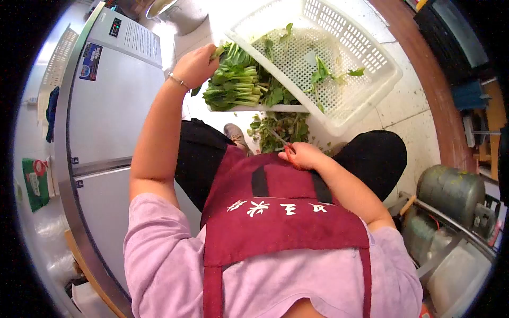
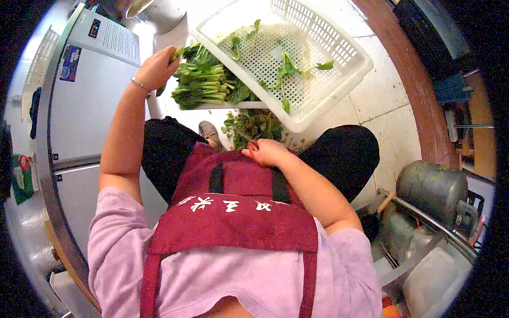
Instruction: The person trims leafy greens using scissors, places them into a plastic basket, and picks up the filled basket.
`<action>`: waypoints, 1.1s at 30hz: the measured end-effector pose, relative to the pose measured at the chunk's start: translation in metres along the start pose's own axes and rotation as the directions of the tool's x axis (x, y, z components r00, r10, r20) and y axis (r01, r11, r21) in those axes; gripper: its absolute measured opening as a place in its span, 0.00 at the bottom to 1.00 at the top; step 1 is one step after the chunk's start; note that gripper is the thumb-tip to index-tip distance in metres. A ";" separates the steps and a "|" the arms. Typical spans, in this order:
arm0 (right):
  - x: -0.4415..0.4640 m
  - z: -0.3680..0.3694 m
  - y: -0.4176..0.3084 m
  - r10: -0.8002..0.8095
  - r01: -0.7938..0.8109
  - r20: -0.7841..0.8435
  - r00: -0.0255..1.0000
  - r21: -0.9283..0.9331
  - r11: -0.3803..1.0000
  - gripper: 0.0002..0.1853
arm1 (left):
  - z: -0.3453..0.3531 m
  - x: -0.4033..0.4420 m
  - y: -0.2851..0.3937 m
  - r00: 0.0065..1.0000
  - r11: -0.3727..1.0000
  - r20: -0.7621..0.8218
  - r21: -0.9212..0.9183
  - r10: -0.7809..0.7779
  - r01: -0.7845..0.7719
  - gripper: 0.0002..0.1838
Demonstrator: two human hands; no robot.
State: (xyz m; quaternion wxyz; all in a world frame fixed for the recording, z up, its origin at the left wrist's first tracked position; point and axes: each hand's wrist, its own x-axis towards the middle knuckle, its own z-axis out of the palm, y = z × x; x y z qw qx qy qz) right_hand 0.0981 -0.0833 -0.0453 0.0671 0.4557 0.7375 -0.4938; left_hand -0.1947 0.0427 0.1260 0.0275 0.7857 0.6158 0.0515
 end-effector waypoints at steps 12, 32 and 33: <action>0.004 -0.002 0.002 0.004 -0.005 0.051 0.999 0.019 1.000 0.30 | 0.046 0.102 -0.099 0.879 0.786 0.248 -0.396 -0.407 0.475 0.15; 0.023 -0.011 0.008 0.007 -0.009 0.017 1.000 0.126 0.992 0.26 | 0.134 0.181 -0.131 0.680 0.576 0.533 -0.379 -0.504 0.724 0.11; 0.022 -0.012 0.008 0.009 -0.012 0.021 1.000 0.128 0.992 0.26 | 0.137 0.178 -0.132 0.676 0.482 0.562 -0.476 -0.477 0.736 0.10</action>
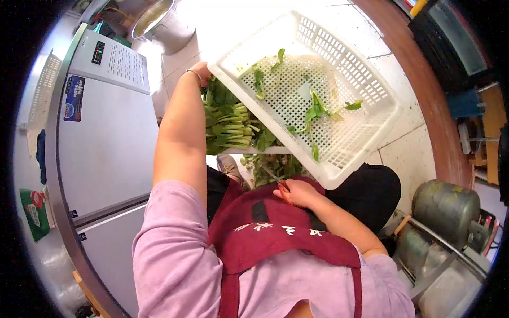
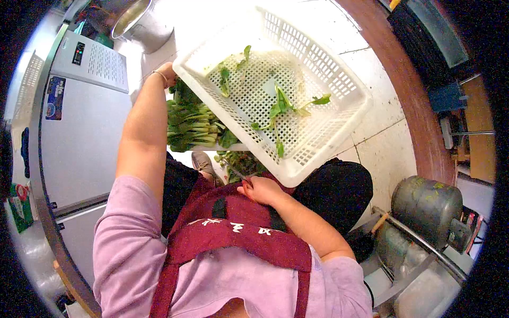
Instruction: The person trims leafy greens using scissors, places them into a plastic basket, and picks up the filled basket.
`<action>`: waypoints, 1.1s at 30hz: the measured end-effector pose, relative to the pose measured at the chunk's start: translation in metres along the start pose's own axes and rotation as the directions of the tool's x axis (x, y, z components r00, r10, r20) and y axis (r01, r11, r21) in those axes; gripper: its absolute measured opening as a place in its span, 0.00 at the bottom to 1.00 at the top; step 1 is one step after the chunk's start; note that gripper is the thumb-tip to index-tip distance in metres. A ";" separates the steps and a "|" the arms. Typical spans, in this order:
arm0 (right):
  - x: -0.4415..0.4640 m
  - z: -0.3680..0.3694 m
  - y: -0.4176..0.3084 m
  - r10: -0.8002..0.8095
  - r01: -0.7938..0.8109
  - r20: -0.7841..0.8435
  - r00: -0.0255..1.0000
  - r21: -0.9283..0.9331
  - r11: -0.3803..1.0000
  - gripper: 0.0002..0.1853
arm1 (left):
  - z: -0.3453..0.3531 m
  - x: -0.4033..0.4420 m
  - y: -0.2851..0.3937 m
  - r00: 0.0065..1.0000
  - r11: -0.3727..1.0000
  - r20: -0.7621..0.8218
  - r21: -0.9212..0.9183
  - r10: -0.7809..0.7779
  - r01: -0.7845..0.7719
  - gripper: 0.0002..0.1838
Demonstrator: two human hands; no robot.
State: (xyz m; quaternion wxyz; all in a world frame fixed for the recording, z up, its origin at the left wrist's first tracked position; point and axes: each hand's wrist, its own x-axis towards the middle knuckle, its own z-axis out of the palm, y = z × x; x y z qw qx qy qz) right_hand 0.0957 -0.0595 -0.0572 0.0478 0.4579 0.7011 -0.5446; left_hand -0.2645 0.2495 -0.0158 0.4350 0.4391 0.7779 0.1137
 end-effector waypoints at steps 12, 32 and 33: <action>0.000 0.002 0.003 -0.030 0.031 -0.036 0.999 0.029 0.999 0.28 | -0.048 0.011 0.021 0.900 0.926 -0.323 -0.140 0.292 -0.351 0.12; -0.016 0.001 0.007 -0.087 0.091 -0.066 0.994 0.058 0.994 0.28 | 0.268 -0.118 0.144 0.693 0.200 0.542 0.701 0.475 -0.685 0.17; -0.018 0.000 0.006 -0.083 0.087 -0.069 0.994 0.060 0.994 0.28 | 0.270 -0.123 0.145 0.736 0.224 0.490 0.740 0.467 -0.634 0.17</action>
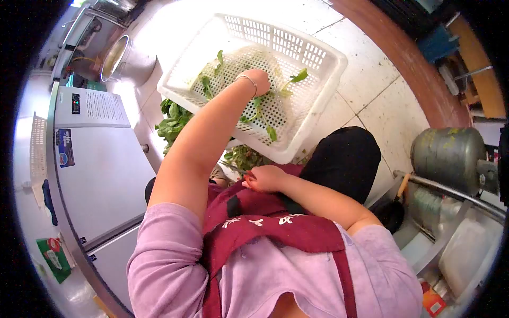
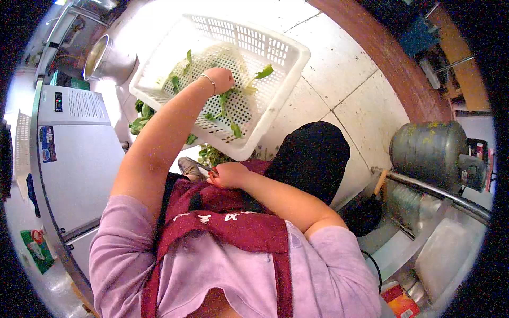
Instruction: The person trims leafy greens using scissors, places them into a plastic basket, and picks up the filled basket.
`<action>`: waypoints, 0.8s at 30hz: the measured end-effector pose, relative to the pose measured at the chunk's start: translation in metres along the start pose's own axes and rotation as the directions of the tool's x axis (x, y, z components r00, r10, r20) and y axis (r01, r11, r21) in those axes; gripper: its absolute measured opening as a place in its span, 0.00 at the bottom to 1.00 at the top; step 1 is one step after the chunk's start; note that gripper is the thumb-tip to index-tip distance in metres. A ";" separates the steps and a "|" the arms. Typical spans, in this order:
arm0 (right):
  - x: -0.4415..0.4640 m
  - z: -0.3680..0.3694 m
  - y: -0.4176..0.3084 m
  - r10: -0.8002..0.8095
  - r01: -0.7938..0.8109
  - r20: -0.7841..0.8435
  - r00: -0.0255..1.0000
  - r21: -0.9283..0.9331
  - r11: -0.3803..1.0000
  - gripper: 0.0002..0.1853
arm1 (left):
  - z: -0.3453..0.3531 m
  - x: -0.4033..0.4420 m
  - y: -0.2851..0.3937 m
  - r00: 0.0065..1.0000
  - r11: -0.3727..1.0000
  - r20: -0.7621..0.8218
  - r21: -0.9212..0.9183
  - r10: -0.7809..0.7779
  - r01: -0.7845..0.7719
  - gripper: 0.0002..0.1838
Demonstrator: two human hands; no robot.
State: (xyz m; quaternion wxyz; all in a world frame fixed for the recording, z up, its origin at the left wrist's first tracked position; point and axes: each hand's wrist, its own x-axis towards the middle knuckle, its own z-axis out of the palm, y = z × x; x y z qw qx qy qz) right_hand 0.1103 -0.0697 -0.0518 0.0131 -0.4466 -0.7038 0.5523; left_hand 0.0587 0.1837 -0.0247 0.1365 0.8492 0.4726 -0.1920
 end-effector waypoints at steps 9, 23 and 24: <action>0.000 -0.001 0.001 -0.025 0.025 0.022 0.999 0.012 1.000 0.27 | -0.029 -0.027 -0.027 0.970 0.855 -0.122 -0.504 -0.209 0.121 0.13; 0.003 0.005 -0.004 0.016 -0.009 0.077 0.997 -0.090 0.996 0.27 | -0.030 -0.215 -0.013 0.977 -0.495 -0.202 -0.858 0.073 -0.141 0.14; 0.003 0.005 -0.005 0.033 -0.025 0.076 0.997 -0.098 0.995 0.26 | -0.023 -0.222 -0.015 0.978 -0.526 -0.201 -0.839 0.061 -0.140 0.14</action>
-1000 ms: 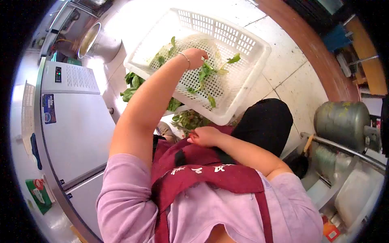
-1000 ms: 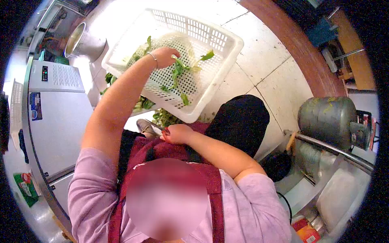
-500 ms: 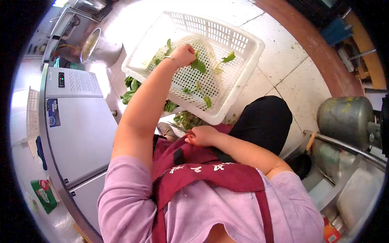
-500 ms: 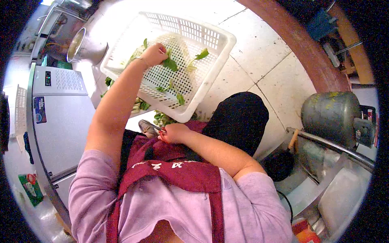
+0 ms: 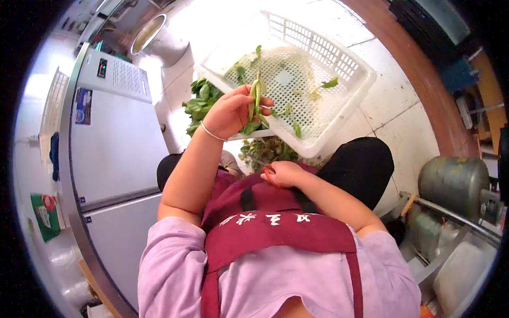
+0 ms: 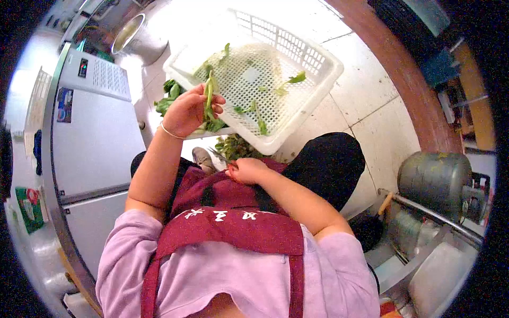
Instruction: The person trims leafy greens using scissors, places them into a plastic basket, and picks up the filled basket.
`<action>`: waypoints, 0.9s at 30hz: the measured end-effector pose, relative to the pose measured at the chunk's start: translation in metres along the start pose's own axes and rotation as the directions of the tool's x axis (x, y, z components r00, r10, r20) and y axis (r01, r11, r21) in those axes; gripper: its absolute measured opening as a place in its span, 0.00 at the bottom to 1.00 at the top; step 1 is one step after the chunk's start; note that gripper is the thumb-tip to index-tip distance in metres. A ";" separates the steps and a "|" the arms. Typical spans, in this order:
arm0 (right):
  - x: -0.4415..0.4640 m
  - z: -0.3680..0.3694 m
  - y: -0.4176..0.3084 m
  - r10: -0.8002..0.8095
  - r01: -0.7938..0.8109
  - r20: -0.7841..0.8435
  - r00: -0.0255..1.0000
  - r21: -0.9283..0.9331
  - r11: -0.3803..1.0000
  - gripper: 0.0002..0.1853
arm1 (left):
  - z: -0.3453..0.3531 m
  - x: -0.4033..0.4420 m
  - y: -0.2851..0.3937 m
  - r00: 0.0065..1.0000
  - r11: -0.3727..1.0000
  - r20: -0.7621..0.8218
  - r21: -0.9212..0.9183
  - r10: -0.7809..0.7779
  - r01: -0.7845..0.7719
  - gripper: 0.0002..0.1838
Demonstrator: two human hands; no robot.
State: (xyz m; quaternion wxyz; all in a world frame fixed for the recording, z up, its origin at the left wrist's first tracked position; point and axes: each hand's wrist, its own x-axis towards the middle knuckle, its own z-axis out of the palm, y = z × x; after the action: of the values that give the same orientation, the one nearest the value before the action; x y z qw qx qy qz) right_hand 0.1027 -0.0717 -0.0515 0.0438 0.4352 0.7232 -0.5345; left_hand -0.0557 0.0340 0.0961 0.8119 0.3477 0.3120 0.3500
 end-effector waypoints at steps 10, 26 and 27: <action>-0.007 0.005 -0.012 -0.093 0.101 -0.080 0.992 0.103 0.990 0.24 | -0.037 -0.085 -0.032 0.930 0.971 -0.329 0.222 0.161 -0.089 0.13; -0.009 0.020 -0.012 -0.201 0.207 -0.049 0.978 0.317 0.926 0.20 | -0.091 -0.098 -0.125 0.848 0.583 -0.462 0.775 0.260 0.244 0.13; -0.009 0.019 -0.012 -0.200 0.206 -0.051 0.978 0.319 0.925 0.20 | -0.089 -0.097 -0.124 0.834 0.569 -0.482 0.778 0.268 0.266 0.15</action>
State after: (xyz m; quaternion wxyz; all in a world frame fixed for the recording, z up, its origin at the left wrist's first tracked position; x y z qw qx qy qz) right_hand 0.0925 -0.0925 -0.0461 -0.0897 0.3639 0.6674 -0.6435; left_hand -0.1331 -0.0748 -0.0259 0.4287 0.5675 0.6574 0.2488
